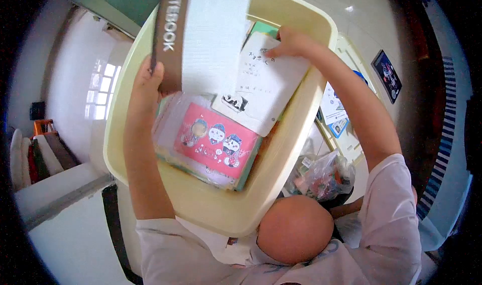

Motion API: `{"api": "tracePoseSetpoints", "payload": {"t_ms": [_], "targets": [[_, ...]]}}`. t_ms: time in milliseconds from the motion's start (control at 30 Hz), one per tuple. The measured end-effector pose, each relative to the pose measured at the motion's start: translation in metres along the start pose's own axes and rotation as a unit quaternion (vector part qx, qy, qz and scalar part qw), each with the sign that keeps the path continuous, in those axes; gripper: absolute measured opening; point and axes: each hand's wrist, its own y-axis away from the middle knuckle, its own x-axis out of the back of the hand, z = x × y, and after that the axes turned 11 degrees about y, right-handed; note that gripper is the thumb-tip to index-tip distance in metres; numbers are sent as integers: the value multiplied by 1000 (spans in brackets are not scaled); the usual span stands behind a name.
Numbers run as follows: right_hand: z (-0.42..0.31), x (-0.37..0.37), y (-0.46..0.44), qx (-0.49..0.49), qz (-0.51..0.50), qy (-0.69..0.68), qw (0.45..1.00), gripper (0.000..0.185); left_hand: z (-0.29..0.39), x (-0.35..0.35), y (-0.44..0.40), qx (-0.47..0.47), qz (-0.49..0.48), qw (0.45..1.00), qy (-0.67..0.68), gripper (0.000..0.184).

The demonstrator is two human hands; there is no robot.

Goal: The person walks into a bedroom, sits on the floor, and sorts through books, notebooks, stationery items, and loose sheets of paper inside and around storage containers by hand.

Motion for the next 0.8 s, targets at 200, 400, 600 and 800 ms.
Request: {"api": "tracePoseSetpoints", "payload": {"t_ms": [200,400,600,800], "targets": [[-9,-20,-10,108,-38,-234,965,43,-79,42,-18,141,-211,942,-218,40],[0,-12,-9,189,-145,-496,835,34,-88,1,-19,-6,-115,975,-188,44],[-3,-3,4,263,-120,-550,784,29,-76,-24,-18,153,-242,952,-110,43],[0,12,-15,190,-40,-547,814,36,-60,-31,-21,156,-85,981,-84,40]]}}
